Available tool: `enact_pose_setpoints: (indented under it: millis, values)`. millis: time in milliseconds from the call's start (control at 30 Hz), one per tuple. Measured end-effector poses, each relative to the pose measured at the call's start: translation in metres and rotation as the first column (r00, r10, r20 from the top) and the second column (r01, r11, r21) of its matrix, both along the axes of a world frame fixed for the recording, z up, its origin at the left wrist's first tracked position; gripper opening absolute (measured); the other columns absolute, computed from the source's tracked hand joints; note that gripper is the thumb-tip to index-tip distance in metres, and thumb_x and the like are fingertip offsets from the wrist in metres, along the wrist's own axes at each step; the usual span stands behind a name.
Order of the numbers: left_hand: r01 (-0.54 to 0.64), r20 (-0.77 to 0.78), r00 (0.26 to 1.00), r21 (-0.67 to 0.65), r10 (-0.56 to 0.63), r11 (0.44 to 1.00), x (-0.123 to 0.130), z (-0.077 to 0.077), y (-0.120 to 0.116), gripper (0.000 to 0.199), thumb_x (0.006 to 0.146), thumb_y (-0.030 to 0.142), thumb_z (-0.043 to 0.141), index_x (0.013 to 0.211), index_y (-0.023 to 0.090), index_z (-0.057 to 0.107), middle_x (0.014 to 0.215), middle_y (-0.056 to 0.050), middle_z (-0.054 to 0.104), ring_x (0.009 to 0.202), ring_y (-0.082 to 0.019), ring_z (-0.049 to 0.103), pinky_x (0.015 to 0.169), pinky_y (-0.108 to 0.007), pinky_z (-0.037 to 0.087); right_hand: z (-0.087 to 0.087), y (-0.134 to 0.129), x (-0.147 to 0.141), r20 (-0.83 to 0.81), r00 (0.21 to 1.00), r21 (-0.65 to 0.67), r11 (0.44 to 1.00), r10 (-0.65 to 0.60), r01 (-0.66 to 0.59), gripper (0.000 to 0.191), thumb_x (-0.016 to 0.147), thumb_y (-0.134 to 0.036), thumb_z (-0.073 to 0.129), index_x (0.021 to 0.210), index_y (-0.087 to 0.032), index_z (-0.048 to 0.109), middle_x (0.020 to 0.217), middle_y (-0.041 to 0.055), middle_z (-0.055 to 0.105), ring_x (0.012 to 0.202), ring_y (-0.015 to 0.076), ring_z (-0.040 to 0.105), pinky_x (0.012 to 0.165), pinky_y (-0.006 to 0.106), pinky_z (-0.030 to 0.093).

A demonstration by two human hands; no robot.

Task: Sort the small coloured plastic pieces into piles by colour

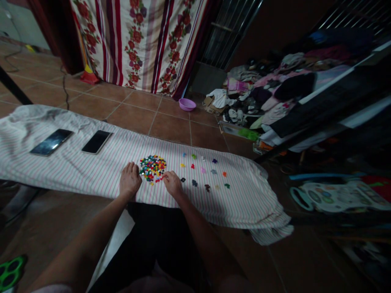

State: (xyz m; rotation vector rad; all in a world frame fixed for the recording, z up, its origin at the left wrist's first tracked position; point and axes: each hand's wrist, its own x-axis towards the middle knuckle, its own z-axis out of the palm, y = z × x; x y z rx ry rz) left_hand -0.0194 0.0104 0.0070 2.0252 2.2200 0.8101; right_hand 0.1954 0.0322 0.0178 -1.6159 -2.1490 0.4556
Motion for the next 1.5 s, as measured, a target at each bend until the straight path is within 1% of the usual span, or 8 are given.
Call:
enact_pose_setpoints:
  millis: [233,367,533,633,733,967,1233,1500]
  values:
    - [-0.011,-0.048,0.999,0.017,0.012,1.000,0.000,-0.002,0.001,0.036,0.086,0.016,0.039,0.114,0.009,0.062,0.136,-0.021,0.057,0.135,-0.032,0.045,0.111,-0.046,0.036,0.002,-0.002,-0.003,0.043,0.998,-0.035,0.999,0.043,-0.041,0.021,0.089,-0.014,0.053,0.101,-0.022,0.069,0.096,0.0029,0.063,0.087,0.0145,0.061,0.080,0.023,0.044]
    - [-0.011,-0.052,0.999,0.020,0.012,1.000,0.000,-0.002,0.001,0.037,0.087,0.016,0.039,0.115,0.009,0.062,0.136,-0.021,0.057,0.135,-0.032,0.045,0.111,-0.048,0.036,0.002,-0.003,-0.004,0.043,0.998,-0.039,0.998,0.052,-0.050,0.023,0.087,-0.014,0.055,0.102,-0.023,0.069,0.097,0.0033,0.064,0.090,0.0152,0.061,0.081,0.023,0.045]
    - [-0.003,-0.056,0.998,0.020,0.004,1.000,-0.001,-0.002,0.001,0.036,0.086,0.016,0.039,0.113,0.008,0.063,0.136,-0.022,0.057,0.135,-0.033,0.046,0.112,-0.047,0.037,-0.001,-0.002,-0.001,-0.036,0.995,-0.013,0.996,0.090,-0.090,0.027,0.088,-0.012,0.052,0.107,-0.023,0.067,0.099,0.0032,0.066,0.090,0.0150,0.062,0.084,0.024,0.047]
    - [-0.005,-0.052,0.999,0.017,0.006,1.000,-0.001,-0.003,0.002,0.036,0.086,0.016,0.040,0.113,0.008,0.063,0.136,-0.022,0.057,0.135,-0.033,0.046,0.112,-0.047,0.036,-0.005,-0.002,0.000,-0.087,0.995,0.022,0.998,0.053,-0.052,0.028,0.088,-0.011,0.048,0.108,-0.020,0.066,0.098,0.0043,0.067,0.089,0.0153,0.062,0.085,0.025,0.048]
    - [-0.006,-0.035,0.999,0.017,0.007,1.000,-0.001,-0.003,0.002,0.036,0.086,0.016,0.040,0.114,0.009,0.063,0.136,-0.021,0.057,0.135,-0.033,0.046,0.111,-0.049,0.037,-0.008,-0.002,-0.001,-0.091,0.996,0.049,0.999,0.005,-0.001,0.028,0.088,-0.011,0.047,0.107,-0.019,0.066,0.099,0.0057,0.067,0.089,0.0160,0.063,0.086,0.026,0.048]
    - [-0.010,-0.034,0.999,0.004,0.011,1.000,0.000,-0.002,0.002,0.036,0.086,0.015,0.040,0.114,0.008,0.063,0.136,-0.021,0.057,0.136,-0.033,0.045,0.113,-0.047,0.035,-0.007,0.000,-0.005,-0.031,0.999,0.015,0.999,-0.031,0.031,0.028,0.085,-0.009,0.051,0.106,-0.021,0.066,0.101,0.0052,0.066,0.092,0.0158,0.063,0.087,0.026,0.049]
    - [-0.004,-0.052,0.999,0.007,0.005,1.000,0.000,0.000,0.000,0.036,0.085,0.015,0.041,0.113,0.008,0.062,0.135,-0.021,0.057,0.134,-0.033,0.046,0.112,-0.047,0.036,-0.001,-0.002,-0.008,0.036,0.999,-0.019,0.999,-0.028,0.028,0.023,0.088,-0.012,0.052,0.105,-0.022,0.065,0.101,0.0041,0.065,0.093,0.0149,0.063,0.085,0.024,0.047]
    - [0.000,-0.050,0.999,0.005,0.000,1.000,0.000,-0.001,0.001,0.035,0.086,0.015,0.040,0.113,0.010,0.062,0.136,-0.021,0.056,0.135,-0.033,0.045,0.112,-0.047,0.036,0.002,0.000,-0.012,0.105,0.994,-0.046,0.998,-0.041,0.046,0.024,0.090,-0.013,0.050,0.107,-0.023,0.064,0.102,0.0038,0.066,0.096,0.0147,0.062,0.084,0.024,0.045]
